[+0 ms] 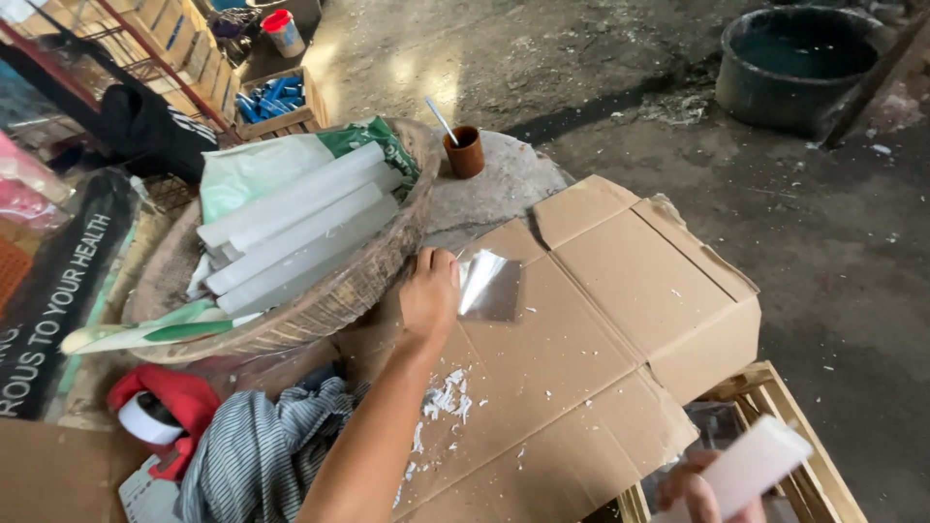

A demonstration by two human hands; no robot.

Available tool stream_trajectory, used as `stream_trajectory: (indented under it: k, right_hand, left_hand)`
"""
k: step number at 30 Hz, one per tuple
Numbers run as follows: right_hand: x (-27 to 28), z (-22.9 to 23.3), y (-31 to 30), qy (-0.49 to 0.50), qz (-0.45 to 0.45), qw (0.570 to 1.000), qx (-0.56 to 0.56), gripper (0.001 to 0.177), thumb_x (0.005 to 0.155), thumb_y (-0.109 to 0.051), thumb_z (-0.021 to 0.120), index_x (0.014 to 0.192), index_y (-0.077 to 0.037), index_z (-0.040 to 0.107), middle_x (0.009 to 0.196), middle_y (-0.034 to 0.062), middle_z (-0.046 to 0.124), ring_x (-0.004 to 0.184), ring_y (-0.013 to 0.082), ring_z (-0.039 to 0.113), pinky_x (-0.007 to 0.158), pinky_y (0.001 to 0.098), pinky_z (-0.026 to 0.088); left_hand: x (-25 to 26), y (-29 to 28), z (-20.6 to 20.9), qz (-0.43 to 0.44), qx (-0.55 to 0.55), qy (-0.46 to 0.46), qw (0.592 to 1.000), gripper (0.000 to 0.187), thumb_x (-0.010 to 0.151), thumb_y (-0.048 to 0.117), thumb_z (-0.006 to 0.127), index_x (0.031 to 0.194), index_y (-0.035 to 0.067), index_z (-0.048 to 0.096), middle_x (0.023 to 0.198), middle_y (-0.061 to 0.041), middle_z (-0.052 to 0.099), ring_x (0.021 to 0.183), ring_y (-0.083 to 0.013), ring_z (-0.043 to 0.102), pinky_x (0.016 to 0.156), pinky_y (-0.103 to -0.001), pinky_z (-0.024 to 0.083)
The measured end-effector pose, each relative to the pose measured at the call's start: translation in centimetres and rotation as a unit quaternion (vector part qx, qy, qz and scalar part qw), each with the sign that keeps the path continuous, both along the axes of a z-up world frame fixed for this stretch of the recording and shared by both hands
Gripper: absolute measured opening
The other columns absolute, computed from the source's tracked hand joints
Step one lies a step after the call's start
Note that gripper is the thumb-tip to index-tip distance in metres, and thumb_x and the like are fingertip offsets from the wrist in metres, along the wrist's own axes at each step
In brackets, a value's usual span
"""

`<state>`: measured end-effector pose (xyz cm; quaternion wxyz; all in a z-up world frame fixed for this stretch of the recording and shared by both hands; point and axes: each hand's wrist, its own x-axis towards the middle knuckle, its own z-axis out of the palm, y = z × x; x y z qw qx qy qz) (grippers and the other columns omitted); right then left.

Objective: Cleaning and inspecting white cylindrical candles by scraping off excess wax with a knife and wiping them with a cloth.

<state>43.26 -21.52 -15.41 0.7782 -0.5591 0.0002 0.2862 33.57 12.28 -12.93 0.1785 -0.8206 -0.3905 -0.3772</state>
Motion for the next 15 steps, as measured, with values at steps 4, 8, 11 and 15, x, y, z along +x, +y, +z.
stream_trajectory:
  k: [4, 8, 11, 15]
  right_hand:
    - [-1.6, 2.2, 4.1, -0.197, 0.013, 0.980, 0.036, 0.024, 0.076, -0.010, 0.056, 0.094, 0.003, 0.048, 0.057, 0.0156, 0.051, 0.049, 0.0208, 0.048, 0.057, 0.0258, 0.038]
    - [-3.9, 7.6, 8.7, -0.250, 0.110, 0.962, 0.001, 0.012, 0.075, -0.012, 0.056, 0.081, -0.001, 0.058, 0.070, 0.0098, 0.060, 0.060, 0.0150, 0.052, 0.057, 0.0266, 0.041]
    - [-5.6, 10.6, 12.0, -0.250, 0.176, 0.952, 0.029, 0.022, 0.073, -0.015, 0.057, 0.091, -0.003, 0.056, 0.090, 0.0088, 0.064, 0.076, 0.0159, 0.058, 0.068, 0.0284, 0.046]
    - [-9.3, 12.6, 17.2, -0.256, 0.212, 0.939, 0.092, 0.034, 0.070, -0.018, 0.069, 0.096, 0.001, 0.056, 0.086, 0.0089, 0.062, 0.075, 0.0153, 0.055, 0.062, 0.0258, 0.044]
  left_hand:
    - [-3.0, -2.2, 3.1, -0.049, 0.008, -0.067, 0.997, 0.015, 0.081, 0.009, 0.055, 0.071, 0.013, 0.045, 0.073, -0.005, 0.046, 0.061, -0.0229, 0.050, 0.045, -0.031, 0.040]
    - [-6.0, -5.2, 6.4, -0.111, -0.078, -0.124, 0.983, 0.016, 0.080, 0.017, 0.061, 0.075, 0.012, 0.046, 0.076, -0.004, 0.048, 0.061, -0.0231, 0.051, 0.041, -0.035, 0.040]
    - [-8.3, -8.7, 8.1, -0.163, -0.092, -0.166, 0.968, 0.013, 0.081, 0.016, 0.058, 0.076, 0.009, 0.047, 0.078, -0.005, 0.050, 0.060, -0.0215, 0.053, 0.045, -0.033, 0.041]
    - [-11.1, -11.3, 7.4, -0.146, -0.079, -0.215, 0.962, 0.013, 0.076, 0.026, 0.061, 0.071, 0.019, 0.051, 0.075, 0.003, 0.055, 0.062, -0.0224, 0.060, 0.055, -0.030, 0.049]
